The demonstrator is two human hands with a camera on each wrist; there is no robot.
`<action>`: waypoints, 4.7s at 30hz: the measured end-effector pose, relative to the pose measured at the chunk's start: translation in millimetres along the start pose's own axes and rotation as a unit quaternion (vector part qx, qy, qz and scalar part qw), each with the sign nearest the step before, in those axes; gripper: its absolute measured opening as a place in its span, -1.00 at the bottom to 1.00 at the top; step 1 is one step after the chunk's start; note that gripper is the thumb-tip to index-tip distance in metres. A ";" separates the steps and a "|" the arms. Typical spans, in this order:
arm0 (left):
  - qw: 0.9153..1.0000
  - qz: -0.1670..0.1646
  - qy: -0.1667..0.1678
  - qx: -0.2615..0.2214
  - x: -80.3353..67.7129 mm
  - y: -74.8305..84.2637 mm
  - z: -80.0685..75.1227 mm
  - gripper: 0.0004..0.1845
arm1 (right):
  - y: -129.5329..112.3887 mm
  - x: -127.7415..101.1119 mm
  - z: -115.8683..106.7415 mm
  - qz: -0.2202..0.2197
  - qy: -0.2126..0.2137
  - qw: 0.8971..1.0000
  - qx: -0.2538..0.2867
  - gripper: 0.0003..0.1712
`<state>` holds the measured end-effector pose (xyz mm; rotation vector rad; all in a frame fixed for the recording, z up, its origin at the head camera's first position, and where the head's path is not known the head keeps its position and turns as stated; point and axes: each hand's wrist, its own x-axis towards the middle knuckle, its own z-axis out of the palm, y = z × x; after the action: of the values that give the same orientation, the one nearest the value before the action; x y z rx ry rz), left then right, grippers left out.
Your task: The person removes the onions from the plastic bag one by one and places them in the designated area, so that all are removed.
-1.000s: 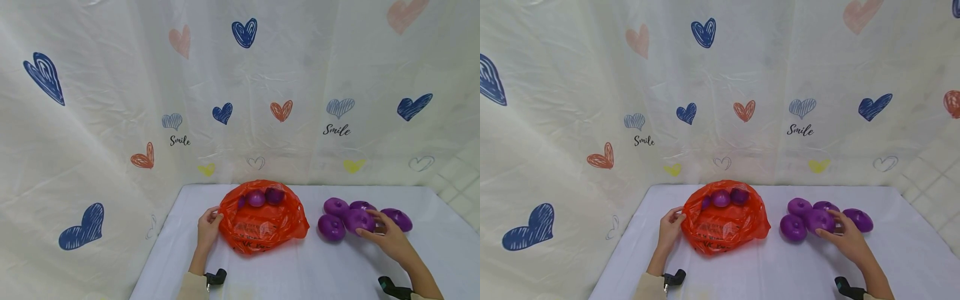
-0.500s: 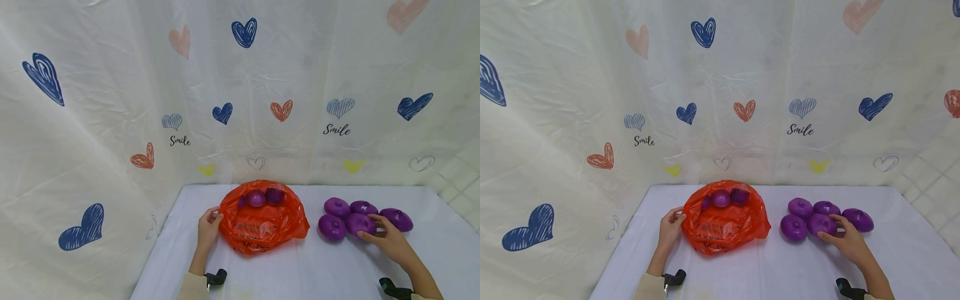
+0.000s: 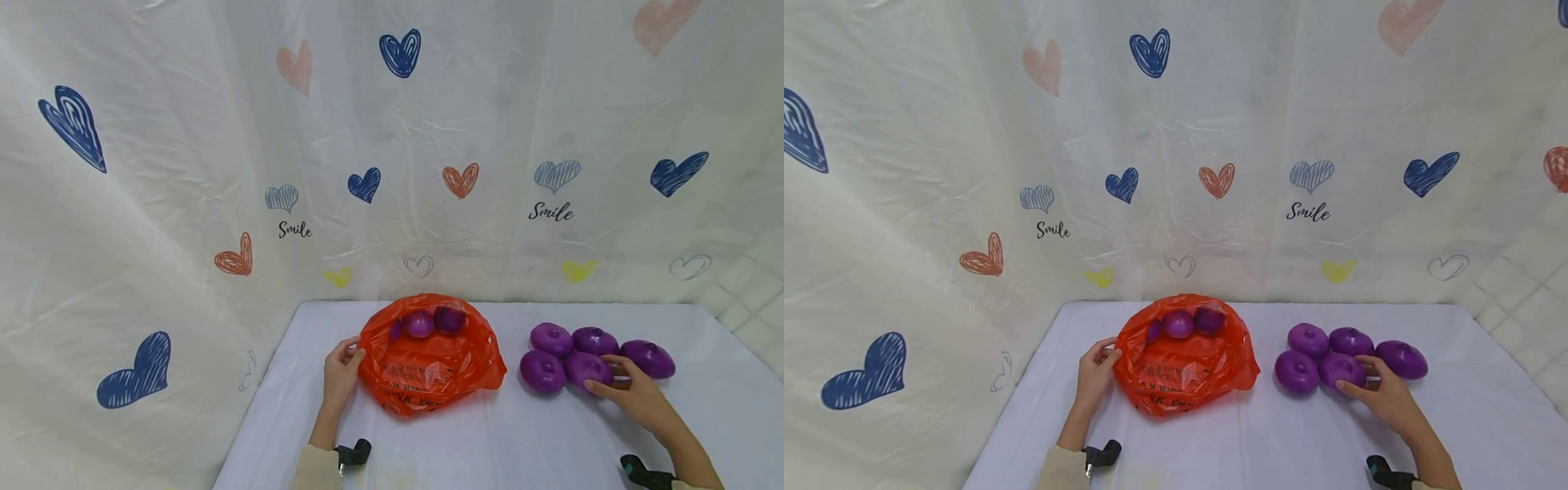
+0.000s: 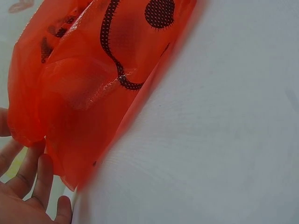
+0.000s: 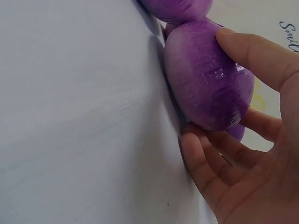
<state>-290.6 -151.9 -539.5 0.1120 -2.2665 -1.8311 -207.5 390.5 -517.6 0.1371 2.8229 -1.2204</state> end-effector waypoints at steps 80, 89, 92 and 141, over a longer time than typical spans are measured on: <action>1.000 -0.009 0.011 0.017 3.9 0.6 -2.1 -0.73 | -215.7 36.2 168.9 -0.199 -0.022 0.974 0.108 -0.44; 1.000 -0.005 0.009 0.008 3.7 -0.7 0.8 -0.72 | -222.2 74.2 197.4 -0.142 -0.024 0.983 0.112 -0.23; 1.000 -0.003 0.006 0.008 3.0 -0.5 1.4 -0.72 | -225.8 83.3 203.9 -0.124 -0.017 0.986 0.112 -0.15; 1.000 0.006 -0.001 0.004 3.0 -4.4 1.3 -0.74 | -228.3 78.9 210.6 -0.110 -0.012 0.993 0.031 -0.15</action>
<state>-294.2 -152.2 -543.6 0.0985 -2.2709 -1.8185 -305.5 85.7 -503.8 -0.1902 2.8407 -1.3424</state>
